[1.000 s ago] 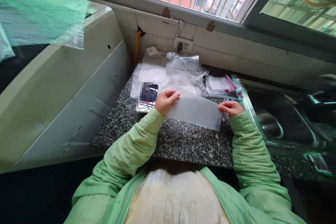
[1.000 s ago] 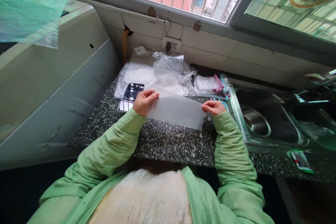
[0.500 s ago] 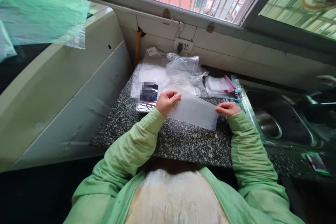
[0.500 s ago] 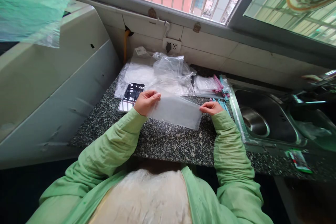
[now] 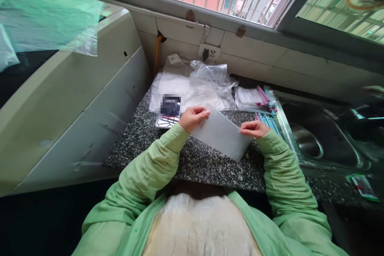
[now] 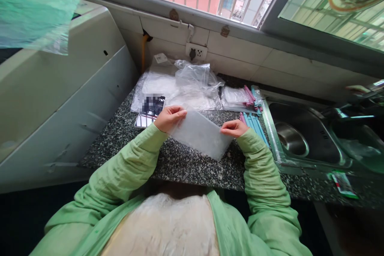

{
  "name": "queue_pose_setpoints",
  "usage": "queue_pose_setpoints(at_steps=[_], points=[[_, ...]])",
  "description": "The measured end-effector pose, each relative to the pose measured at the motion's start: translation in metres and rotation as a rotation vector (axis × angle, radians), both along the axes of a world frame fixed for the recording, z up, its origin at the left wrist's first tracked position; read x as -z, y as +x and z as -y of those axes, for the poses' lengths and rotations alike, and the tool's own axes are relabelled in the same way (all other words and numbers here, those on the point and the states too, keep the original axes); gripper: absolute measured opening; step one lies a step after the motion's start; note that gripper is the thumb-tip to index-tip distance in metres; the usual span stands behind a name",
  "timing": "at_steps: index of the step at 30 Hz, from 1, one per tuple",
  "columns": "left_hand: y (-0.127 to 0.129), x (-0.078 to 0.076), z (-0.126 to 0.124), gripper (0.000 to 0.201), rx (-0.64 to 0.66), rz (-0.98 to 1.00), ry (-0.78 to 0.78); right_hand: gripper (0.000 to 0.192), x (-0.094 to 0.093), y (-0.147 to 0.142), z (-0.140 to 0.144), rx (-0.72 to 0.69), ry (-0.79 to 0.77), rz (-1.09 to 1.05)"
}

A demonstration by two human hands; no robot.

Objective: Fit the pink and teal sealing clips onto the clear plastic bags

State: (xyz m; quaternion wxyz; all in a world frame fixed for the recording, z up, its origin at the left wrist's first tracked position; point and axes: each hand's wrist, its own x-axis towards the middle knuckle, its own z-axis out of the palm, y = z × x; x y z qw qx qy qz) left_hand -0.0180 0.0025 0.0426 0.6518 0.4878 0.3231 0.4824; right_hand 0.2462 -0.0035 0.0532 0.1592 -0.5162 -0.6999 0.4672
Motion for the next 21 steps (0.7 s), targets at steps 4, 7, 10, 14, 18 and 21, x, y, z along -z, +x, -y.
queue_pose_setpoints(at_steps=[4, 7, 10, 14, 18, 21], points=[[0.0, 0.001, -0.001, 0.037, -0.016, 0.009, 0.008, 0.042, 0.003, -0.002, -0.001, 0.0, -0.02, -0.005], [0.0, 0.002, -0.001, 0.036, -0.041, -0.011, 0.011, 0.041, 0.004, -0.002, -0.002, 0.007, -0.034, 0.004], [0.0, 0.002, 0.0, 0.036, -0.065, -0.034, 0.007, 0.041, 0.006, -0.002, -0.004, 0.018, -0.045, 0.01], [0.001, 0.002, 0.0, 0.035, -0.082, -0.053, 0.001, 0.041, 0.008, -0.003, -0.005, 0.026, -0.042, 0.014], [0.001, 0.001, 0.0, 0.034, -0.087, -0.049, -0.01, 0.041, 0.01, -0.003, -0.004, 0.017, -0.044, 0.002], [0.001, -0.002, 0.0, 0.036, -0.096, -0.038, -0.044, 0.04, 0.012, -0.007, -0.002, -0.018, -0.068, 0.002]])
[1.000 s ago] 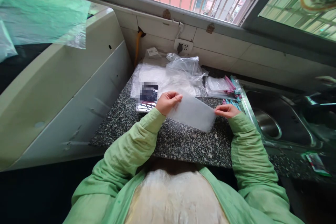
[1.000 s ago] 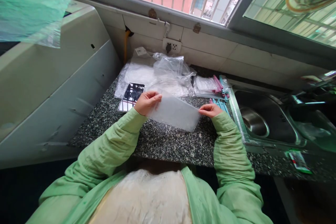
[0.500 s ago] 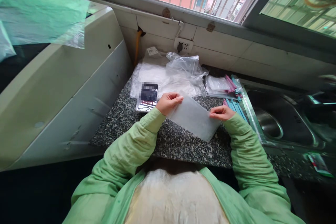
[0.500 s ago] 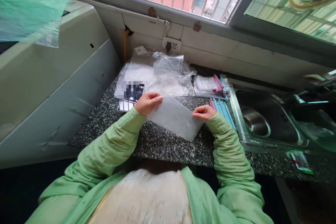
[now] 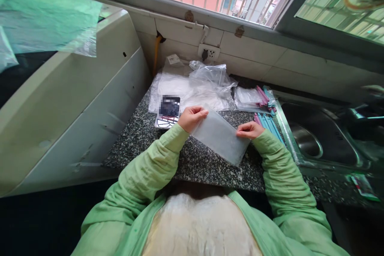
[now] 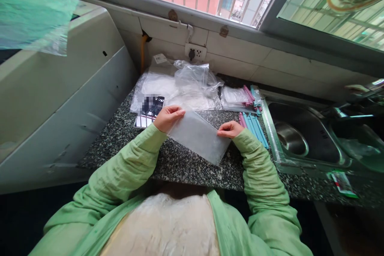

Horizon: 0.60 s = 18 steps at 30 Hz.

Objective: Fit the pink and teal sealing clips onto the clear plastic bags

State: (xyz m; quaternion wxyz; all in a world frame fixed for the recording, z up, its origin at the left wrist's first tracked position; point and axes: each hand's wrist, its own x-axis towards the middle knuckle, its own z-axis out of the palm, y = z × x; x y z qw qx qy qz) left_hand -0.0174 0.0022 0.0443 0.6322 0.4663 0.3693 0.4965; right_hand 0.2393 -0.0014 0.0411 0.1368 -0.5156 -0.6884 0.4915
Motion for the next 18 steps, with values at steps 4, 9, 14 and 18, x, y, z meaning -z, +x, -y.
queue_pose_setpoints(at_steps=[4, 9, 14, 18], points=[[0.0, -0.006, 0.001, 0.038, -0.023, 0.017, -0.031, 0.037, 0.007, -0.01, 0.004, -0.112, -0.066, 0.008], [-0.003, -0.011, 0.002, 0.041, 0.065, 0.048, -0.067, 0.036, 0.011, -0.017, 0.008, -0.221, -0.125, 0.017], [-0.003, -0.011, 0.002, 0.04, 0.176, 0.061, -0.118, 0.041, 0.008, -0.021, 0.011, -0.149, -0.076, -0.053], [-0.003, -0.009, 0.003, 0.04, 0.188, 0.043, -0.114, 0.043, 0.009, -0.026, 0.012, -0.147, -0.008, -0.108]])
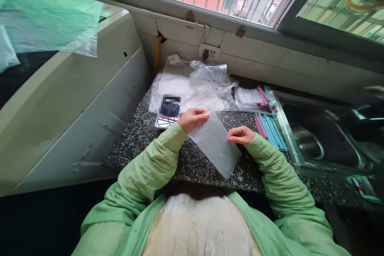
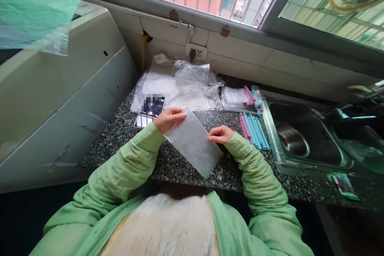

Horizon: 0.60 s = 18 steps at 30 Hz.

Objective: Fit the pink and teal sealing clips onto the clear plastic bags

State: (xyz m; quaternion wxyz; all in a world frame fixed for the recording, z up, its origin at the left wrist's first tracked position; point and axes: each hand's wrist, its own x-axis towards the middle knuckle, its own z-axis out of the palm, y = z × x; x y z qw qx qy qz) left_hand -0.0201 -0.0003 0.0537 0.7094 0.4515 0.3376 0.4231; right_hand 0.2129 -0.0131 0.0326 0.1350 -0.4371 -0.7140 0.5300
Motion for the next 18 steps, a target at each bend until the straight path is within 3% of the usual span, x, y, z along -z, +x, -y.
queue_pose_setpoints(at_steps=[11, 18], points=[[-0.0035, 0.0102, -0.0041, 0.035, -0.001, -0.104, 0.166, 0.043, -0.0019, 0.0018, -0.0001, -0.081, -0.013, 0.052], [-0.0024, 0.0084, -0.0041, 0.035, 0.039, -0.137, 0.168, 0.04, -0.0058, 0.0045, 0.0003, -0.099, -0.056, 0.071]])
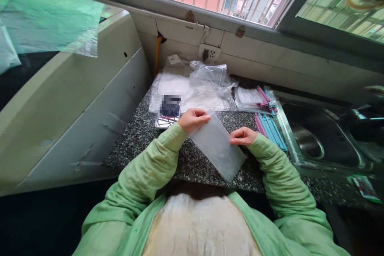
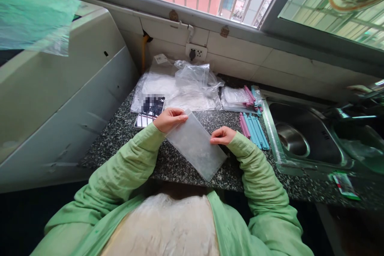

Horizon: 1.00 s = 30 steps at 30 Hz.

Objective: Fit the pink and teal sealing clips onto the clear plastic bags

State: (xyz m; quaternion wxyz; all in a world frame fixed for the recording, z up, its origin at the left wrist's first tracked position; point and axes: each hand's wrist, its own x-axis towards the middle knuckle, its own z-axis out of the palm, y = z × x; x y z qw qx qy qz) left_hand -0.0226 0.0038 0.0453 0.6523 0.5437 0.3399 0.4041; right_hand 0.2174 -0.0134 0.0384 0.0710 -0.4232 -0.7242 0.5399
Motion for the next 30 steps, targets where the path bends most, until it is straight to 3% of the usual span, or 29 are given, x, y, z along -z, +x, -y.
queue_pose_setpoints(at_steps=[8, 14, 22, 30], points=[[0.002, 0.001, 0.003, 0.038, 0.047, -0.009, -0.016, 0.041, 0.002, -0.005, 0.003, 0.091, -0.067, -0.053], [0.004, 0.003, 0.002, 0.04, 0.088, -0.063, -0.021, 0.041, 0.001, -0.016, 0.005, 0.186, 0.045, -0.115], [0.002, 0.002, -0.001, 0.043, 0.08, -0.158, 0.117, 0.042, 0.005, -0.013, 0.003, 0.138, 0.103, -0.111], [0.001, 0.007, -0.005, 0.045, 0.047, -0.231, 0.191, 0.044, 0.004, -0.017, 0.003, 0.217, 0.095, -0.087]])
